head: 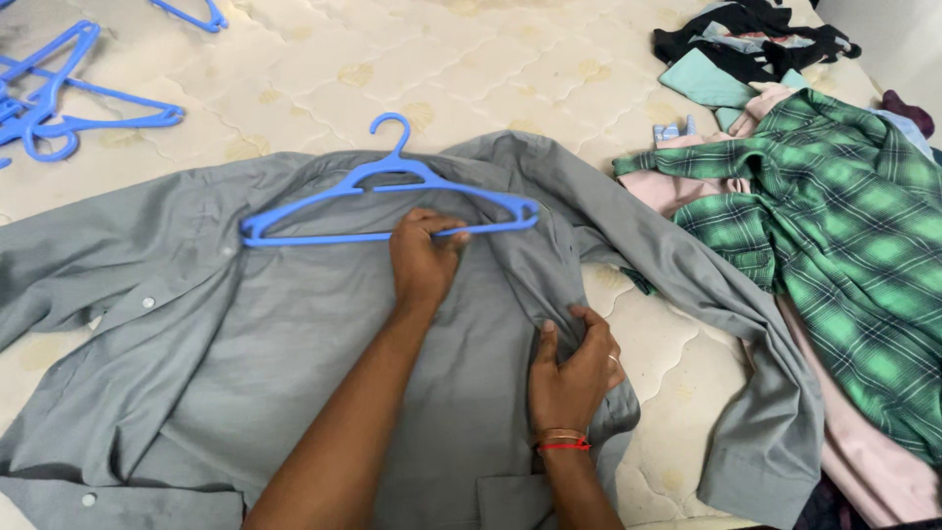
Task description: The person opens a wardrobe, hangs a red striped shirt on a hanger, and closes the wardrobe. Then the person lays a gray shirt on a bed, buttons it, places a hanger inside, and buttons the collar.
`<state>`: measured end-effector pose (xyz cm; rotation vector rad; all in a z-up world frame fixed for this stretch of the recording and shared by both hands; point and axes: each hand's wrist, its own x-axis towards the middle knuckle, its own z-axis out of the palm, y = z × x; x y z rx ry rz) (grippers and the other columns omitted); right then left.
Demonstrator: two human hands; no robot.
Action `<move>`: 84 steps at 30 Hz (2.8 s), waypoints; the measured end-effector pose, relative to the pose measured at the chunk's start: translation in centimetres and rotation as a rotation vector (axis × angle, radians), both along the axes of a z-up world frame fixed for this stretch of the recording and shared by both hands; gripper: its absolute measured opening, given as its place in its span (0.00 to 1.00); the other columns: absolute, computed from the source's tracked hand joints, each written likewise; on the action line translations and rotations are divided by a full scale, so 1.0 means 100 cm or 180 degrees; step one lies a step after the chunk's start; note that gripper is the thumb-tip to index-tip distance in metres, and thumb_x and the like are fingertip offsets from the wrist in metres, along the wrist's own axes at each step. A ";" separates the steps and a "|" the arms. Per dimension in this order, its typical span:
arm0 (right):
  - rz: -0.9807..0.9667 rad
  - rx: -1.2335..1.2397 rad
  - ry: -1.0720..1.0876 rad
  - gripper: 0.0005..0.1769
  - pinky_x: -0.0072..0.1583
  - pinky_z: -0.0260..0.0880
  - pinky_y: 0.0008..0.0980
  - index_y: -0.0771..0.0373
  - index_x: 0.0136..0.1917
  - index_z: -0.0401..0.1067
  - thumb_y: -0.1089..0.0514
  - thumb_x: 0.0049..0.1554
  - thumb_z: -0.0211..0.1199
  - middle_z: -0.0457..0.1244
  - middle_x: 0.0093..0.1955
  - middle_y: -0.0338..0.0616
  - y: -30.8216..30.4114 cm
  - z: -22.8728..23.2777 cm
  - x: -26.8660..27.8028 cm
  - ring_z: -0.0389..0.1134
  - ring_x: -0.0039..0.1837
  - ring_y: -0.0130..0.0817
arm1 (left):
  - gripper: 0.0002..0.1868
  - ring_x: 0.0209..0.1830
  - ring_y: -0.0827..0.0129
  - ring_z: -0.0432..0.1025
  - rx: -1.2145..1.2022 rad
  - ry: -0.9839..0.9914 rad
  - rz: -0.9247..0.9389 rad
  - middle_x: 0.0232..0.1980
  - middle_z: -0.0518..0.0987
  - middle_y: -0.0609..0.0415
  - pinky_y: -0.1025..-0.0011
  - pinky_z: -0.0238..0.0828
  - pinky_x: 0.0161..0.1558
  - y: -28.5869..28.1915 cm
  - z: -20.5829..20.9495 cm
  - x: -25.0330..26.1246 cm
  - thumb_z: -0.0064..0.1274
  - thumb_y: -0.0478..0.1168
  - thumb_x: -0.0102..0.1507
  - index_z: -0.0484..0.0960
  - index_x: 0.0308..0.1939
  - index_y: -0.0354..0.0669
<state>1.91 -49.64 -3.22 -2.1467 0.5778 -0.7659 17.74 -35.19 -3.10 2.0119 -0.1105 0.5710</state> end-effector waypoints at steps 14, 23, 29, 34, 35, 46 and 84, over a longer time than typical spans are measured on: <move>0.0421 0.1260 -0.0421 0.13 0.52 0.71 0.27 0.68 0.58 0.75 0.64 0.59 0.66 0.70 0.46 0.44 -0.043 -0.015 0.013 0.70 0.48 0.29 | 0.18 0.72 0.34 0.55 0.1878 -0.0308 0.0264 0.65 0.69 0.39 0.30 0.41 0.69 -0.004 -0.016 -0.035 0.58 0.44 0.63 0.81 0.56 0.47; 0.0662 0.3335 -0.1685 0.10 0.59 0.69 0.25 0.66 0.55 0.73 0.71 0.60 0.64 0.69 0.52 0.43 -0.047 -0.019 0.018 0.69 0.53 0.26 | 0.14 0.73 0.36 0.59 0.1862 -0.0151 0.0320 0.58 0.73 0.44 0.32 0.45 0.72 0.016 -0.026 -0.025 0.52 0.39 0.66 0.80 0.56 0.46; 0.1466 0.5555 -0.1834 0.14 0.65 0.70 0.36 0.57 0.57 0.69 0.68 0.58 0.62 0.67 0.54 0.36 -0.066 -0.014 0.015 0.69 0.58 0.29 | 0.14 0.72 0.37 0.58 0.1908 -0.0310 0.0419 0.58 0.72 0.43 0.33 0.44 0.72 0.012 -0.029 -0.029 0.51 0.39 0.67 0.79 0.57 0.47; 0.3046 0.4542 -0.0686 0.24 0.58 0.66 0.32 0.73 0.71 0.67 0.68 0.63 0.66 0.67 0.61 0.55 -0.050 -0.016 -0.002 0.65 0.55 0.36 | 0.14 0.73 0.40 0.59 0.1829 -0.0383 0.0471 0.58 0.72 0.43 0.35 0.43 0.73 0.009 -0.032 -0.027 0.51 0.40 0.68 0.77 0.58 0.45; 0.2757 0.4046 -0.0608 0.26 0.59 0.68 0.32 0.70 0.70 0.67 0.65 0.61 0.66 0.67 0.61 0.52 -0.044 -0.014 -0.003 0.66 0.57 0.34 | 0.14 0.73 0.40 0.60 0.1803 -0.0401 0.0461 0.59 0.72 0.44 0.35 0.42 0.74 0.009 -0.033 -0.028 0.51 0.40 0.68 0.77 0.58 0.45; 0.2219 -0.0285 -0.0211 0.16 0.54 0.61 0.35 0.58 0.51 0.80 0.51 0.52 0.76 0.72 0.40 0.36 0.030 0.001 -0.008 0.70 0.39 0.29 | 0.17 0.78 0.44 0.55 0.1871 -0.0481 0.0236 0.69 0.67 0.38 0.41 0.42 0.78 0.009 -0.044 0.003 0.49 0.31 0.65 0.76 0.57 0.44; 0.1372 -0.0505 0.0168 0.14 0.45 0.58 0.36 0.56 0.37 0.79 0.45 0.56 0.68 0.62 0.23 0.36 0.053 -0.005 0.002 0.59 0.27 0.38 | 0.07 0.40 0.58 0.79 0.1440 0.0198 -0.0916 0.40 0.81 0.48 0.63 0.76 0.44 0.208 0.049 -0.049 0.61 0.38 0.56 0.81 0.31 0.38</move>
